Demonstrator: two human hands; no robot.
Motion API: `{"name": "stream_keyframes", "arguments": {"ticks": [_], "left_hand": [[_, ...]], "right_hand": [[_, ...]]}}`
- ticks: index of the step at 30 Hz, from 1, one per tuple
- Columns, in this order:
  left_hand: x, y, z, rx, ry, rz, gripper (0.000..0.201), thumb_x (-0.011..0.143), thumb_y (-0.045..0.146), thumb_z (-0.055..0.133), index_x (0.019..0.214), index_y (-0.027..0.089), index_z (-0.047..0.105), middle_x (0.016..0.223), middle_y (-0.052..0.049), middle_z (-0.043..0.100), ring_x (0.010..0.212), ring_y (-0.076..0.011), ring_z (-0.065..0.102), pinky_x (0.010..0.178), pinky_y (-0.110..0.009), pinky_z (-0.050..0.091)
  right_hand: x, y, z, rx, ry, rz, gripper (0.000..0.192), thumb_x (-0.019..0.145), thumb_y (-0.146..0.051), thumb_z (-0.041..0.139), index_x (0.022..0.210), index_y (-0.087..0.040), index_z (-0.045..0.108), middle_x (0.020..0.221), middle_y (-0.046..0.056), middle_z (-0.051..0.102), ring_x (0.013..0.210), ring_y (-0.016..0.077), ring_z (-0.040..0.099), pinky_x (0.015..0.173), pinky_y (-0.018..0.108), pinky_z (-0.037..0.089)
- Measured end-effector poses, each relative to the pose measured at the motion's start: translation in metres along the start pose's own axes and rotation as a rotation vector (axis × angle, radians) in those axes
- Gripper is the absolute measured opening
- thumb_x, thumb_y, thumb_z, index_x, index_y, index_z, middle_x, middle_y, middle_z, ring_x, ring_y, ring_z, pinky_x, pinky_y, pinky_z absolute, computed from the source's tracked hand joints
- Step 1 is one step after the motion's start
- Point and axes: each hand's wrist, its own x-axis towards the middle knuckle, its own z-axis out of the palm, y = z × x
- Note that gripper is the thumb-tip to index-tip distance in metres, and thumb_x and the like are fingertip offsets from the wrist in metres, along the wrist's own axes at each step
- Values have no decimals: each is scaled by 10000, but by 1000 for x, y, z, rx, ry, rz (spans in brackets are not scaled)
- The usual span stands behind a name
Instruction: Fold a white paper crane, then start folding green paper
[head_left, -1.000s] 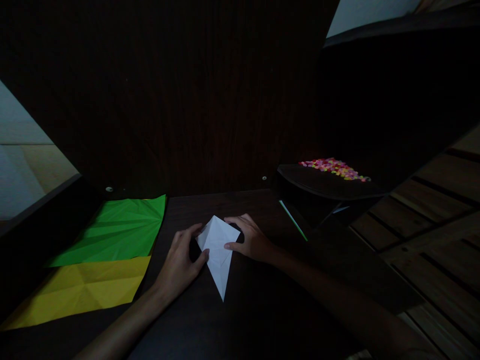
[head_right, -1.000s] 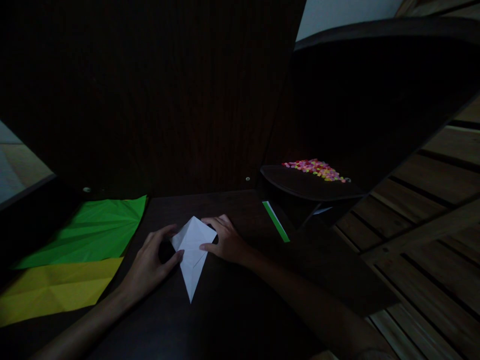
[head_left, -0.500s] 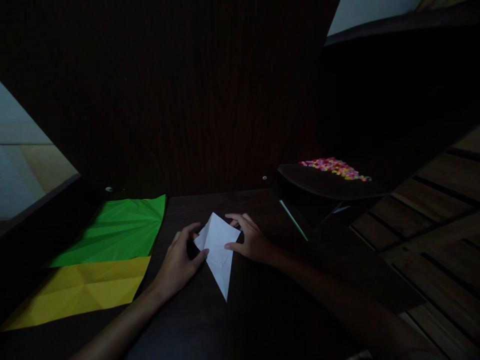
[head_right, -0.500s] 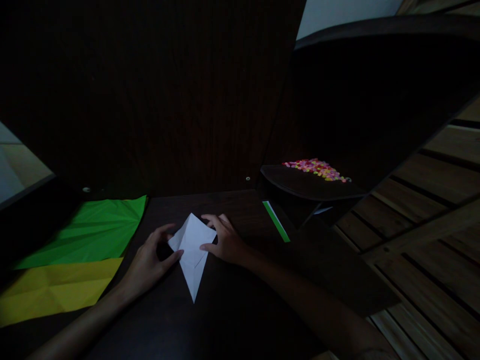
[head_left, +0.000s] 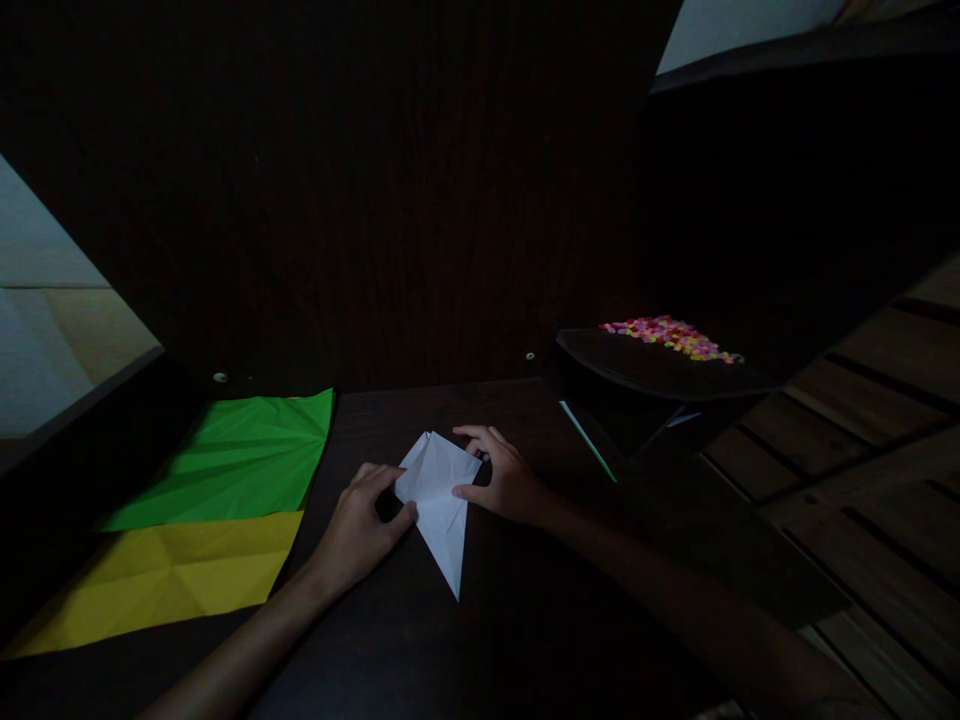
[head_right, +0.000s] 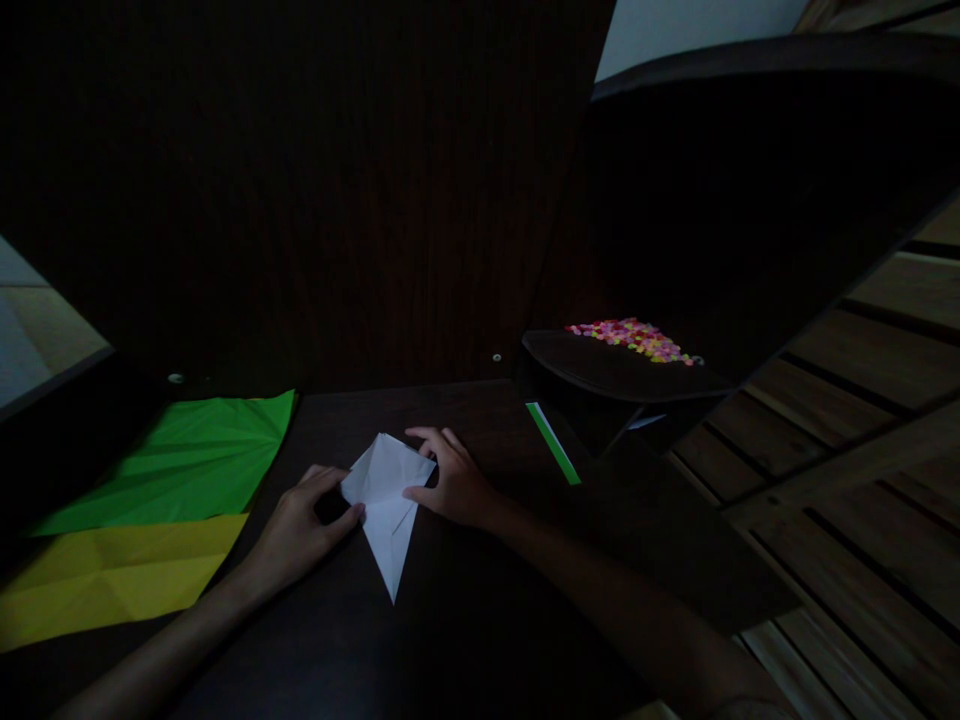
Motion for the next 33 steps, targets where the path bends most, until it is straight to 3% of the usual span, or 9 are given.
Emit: {"name": "stream_keyframes", "arguments": {"ticks": [7, 18, 24, 33], "left_hand": [[-1, -6, 3, -26, 36, 80, 143, 767, 206, 618, 893, 205, 686, 838, -34, 646, 804, -220, 598, 705, -324, 507], [-2, 0, 3, 17, 71, 189, 126, 791, 162, 596, 872, 200, 685, 830, -35, 674, 839, -223, 591, 730, -346, 509], [-4, -1, 1, 69, 59, 251, 143, 826, 135, 567, 867, 212, 681, 860, -28, 703, 880, -235, 565, 781, -393, 483], [-5, -1, 1, 133, 56, 340, 178, 812, 87, 553, 889, 204, 663, 895, -45, 700, 895, -249, 539, 775, -411, 453]], "right_hand": [[-1, 3, 0, -114, -13, -91, 450, 649, -130, 764, 1065, -194, 604, 959, 47, 561, 901, 216, 531, 824, 375, 432], [-3, -3, -2, -209, -33, -282, 373, 724, -95, 669, 1083, -176, 608, 936, 59, 650, 919, 235, 530, 815, 381, 344], [-2, -2, -3, -242, -83, -386, 124, 779, -92, 640, 863, -183, 654, 852, 19, 693, 910, 221, 518, 804, 377, 310], [-2, 1, -3, -267, -127, -464, 189, 728, -77, 642, 852, -209, 697, 892, 15, 711, 923, 231, 512, 810, 395, 312]]}}
